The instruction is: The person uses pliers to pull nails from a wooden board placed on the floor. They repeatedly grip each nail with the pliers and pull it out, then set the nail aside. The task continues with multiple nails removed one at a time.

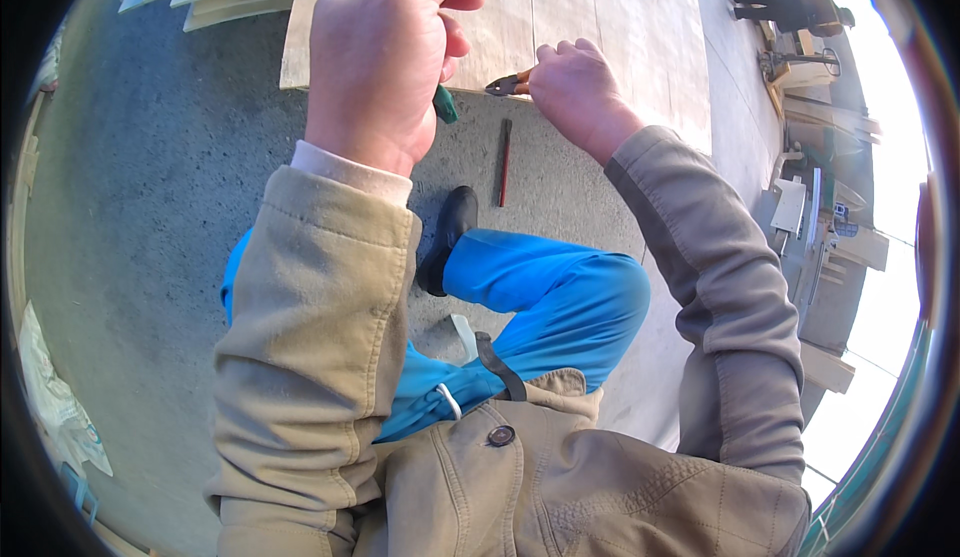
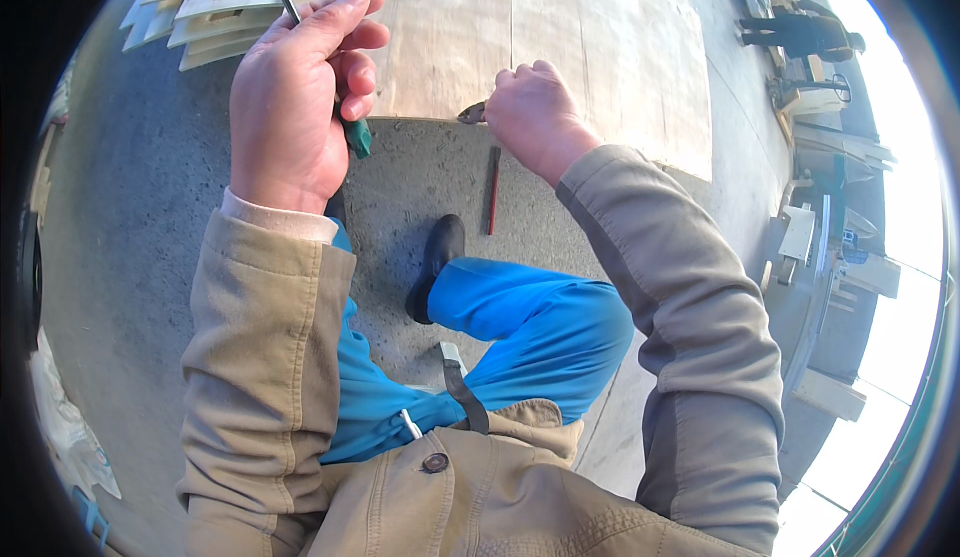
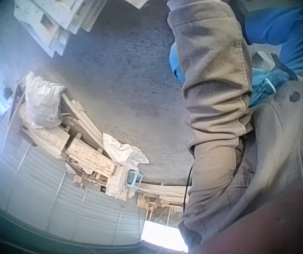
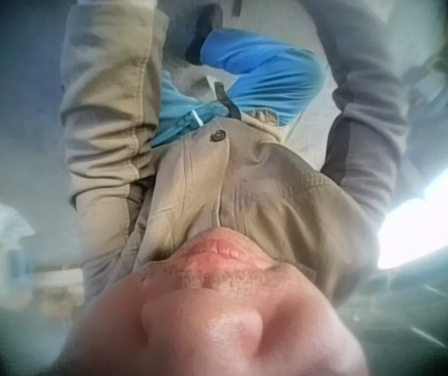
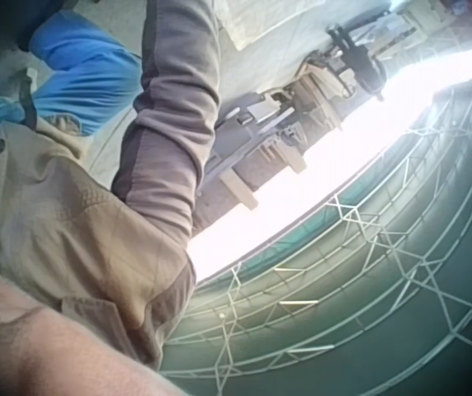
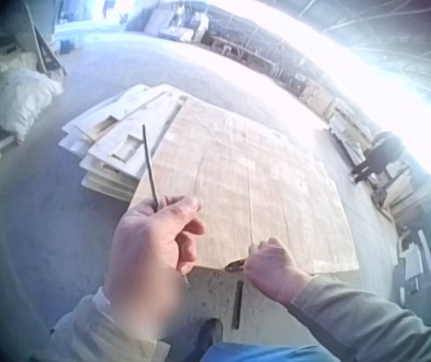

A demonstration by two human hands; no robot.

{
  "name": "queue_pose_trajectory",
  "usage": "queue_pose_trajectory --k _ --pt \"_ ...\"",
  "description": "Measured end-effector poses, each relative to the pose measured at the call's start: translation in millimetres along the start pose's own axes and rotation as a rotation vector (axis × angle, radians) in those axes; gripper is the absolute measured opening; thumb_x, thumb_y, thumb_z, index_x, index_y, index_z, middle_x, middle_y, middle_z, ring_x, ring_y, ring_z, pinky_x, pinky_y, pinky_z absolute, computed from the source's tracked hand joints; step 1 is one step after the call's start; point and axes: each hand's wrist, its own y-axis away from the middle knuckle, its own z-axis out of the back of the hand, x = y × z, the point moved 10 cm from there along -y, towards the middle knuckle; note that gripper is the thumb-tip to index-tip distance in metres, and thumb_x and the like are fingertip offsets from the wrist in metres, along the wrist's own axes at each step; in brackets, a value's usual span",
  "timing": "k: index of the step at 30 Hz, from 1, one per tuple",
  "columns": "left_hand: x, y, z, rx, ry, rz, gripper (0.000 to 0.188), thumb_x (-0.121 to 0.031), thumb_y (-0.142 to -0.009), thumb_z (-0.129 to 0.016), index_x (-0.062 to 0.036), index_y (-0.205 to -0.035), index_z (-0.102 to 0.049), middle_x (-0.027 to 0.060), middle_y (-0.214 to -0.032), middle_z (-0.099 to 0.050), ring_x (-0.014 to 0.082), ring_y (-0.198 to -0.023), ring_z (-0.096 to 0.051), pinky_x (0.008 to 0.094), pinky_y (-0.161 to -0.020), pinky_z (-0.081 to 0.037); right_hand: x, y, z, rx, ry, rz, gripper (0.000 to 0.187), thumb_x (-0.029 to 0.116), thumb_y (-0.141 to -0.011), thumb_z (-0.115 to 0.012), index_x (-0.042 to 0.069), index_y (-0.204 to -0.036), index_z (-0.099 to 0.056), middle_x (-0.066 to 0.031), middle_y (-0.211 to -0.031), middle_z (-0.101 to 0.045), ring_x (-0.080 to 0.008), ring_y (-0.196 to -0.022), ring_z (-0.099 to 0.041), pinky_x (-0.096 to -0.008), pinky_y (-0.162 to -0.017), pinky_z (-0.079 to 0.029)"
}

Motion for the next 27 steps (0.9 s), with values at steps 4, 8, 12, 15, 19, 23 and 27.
queue_pose_trajectory --k 4,8,12,15,19,23,27 --pt "3.3 -0.1 -3.1 0.010 -0.004 0.008 0.020 -0.020 -0.100 -0.073 -0.0012 -0.106 -0.074 0.0069 -0.090 -0.071 0.0077 -0.062 -0.055 0.0235 -0.052 -0.038 -9.6 -9.9 -0.2 -0.042 0.010 0.029 0.010 0.019 -0.091 -0.071 0.020 -0.093 -0.082 -0.0002 -0.095 -0.071 -0.0189 -0.097 -0.069 -0.0349 -0.088 -0.051" --pt "3.7 -0.9 -4.5 0.018 -0.015 0.006 0.020 -0.021 -0.100 -0.073 -0.0013 -0.106 -0.074 0.0068 -0.090 -0.071 0.0077 -0.062 -0.055 0.0237 -0.052 -0.038 -13.6 -16.9 -1.9 -0.055 0.032 0.063 0.010 0.023 -0.093 -0.073 0.022 -0.096 -0.083 0.0003 -0.095 -0.071 -0.0187 -0.097 -0.069 -0.0348 -0.089 -0.051" --pt "4.7 0.0 -5.3 0.019 -0.029 0.005 0.020 -0.020 -0.100 -0.073 -0.0015 -0.106 -0.074 0.0065 -0.090 -0.071 0.0076 -0.062 -0.056 0.0233 -0.052 -0.038 -14.9 -19.6 -1.3 -0.063 0.018 0.091 0.013 0.027 -0.094 -0.073 0.023 -0.101 -0.083 0.0009 -0.094 -0.071 -0.0189 -0.099 -0.069 -0.0348 -0.090 -0.050" --pt "5.5 0.1 -5.6 0.024 -0.032 0.013 0.020 -0.020 -0.100 -0.072 -0.0016 -0.106 -0.073 0.0062 -0.090 -0.071 0.0075 -0.063 -0.056 0.0228 -0.053 -0.039 -13.9 -19.6 0.0 -0.046 0.042 0.096 0.016 0.029 -0.094 -0.073 0.023 -0.104 -0.084 0.0006 -0.095 -0.071 -0.0187 -0.100 -0.069 -0.0349 -0.091 -0.050" --pt "4.2 0.5 -5.7 0.032 -0.030 0.002 0.020 -0.020 -0.101 -0.072 -0.0016 -0.107 -0.073 0.0059 -0.090 -0.071 0.0074 -0.063 -0.056 0.0226 -0.053 -0.039 -6.1 -14.0 2.9 -0.027 0.049 0.065 0.013 0.029 -0.094 -0.073 0.022 -0.099 -0.083 -0.0004 -0.095 -0.071 -0.0186 -0.098 -0.069 -0.0347 -0.088 -0.051" --pt "3.4 0.8 -5.6 0.038 -0.032 -0.002 0.019 -0.020 -0.101 -0.072 -0.0016 -0.107 -0.073 0.0061 -0.090 -0.071 0.0073 -0.062 -0.056 0.0228 -0.052 -0.038 1.4 -9.9 2.6 -0.018 0.063 0.034 0.013 0.027 -0.094 -0.072 0.019 -0.094 -0.082 -0.0014 -0.094 -0.071 -0.0196 -0.095 -0.071 -0.0340 -0.083 -0.053" --pt "3.9 1.5 -3.8 0.025 -0.034 0.004 0.019 -0.019 -0.101 -0.072 -0.0013 -0.107 -0.073 0.0064 -0.090 -0.070 0.0077 -0.062 -0.056 0.0232 -0.052 -0.038 -3.1 -12.8 -0.3 -0.017 0.040 0.028 0.012 0.023 -0.094 -0.072 0.017 -0.094 -0.082 -0.0015 -0.092 -0.071 -0.0195 -0.093 -0.071 -0.0334 -0.082 -0.054"
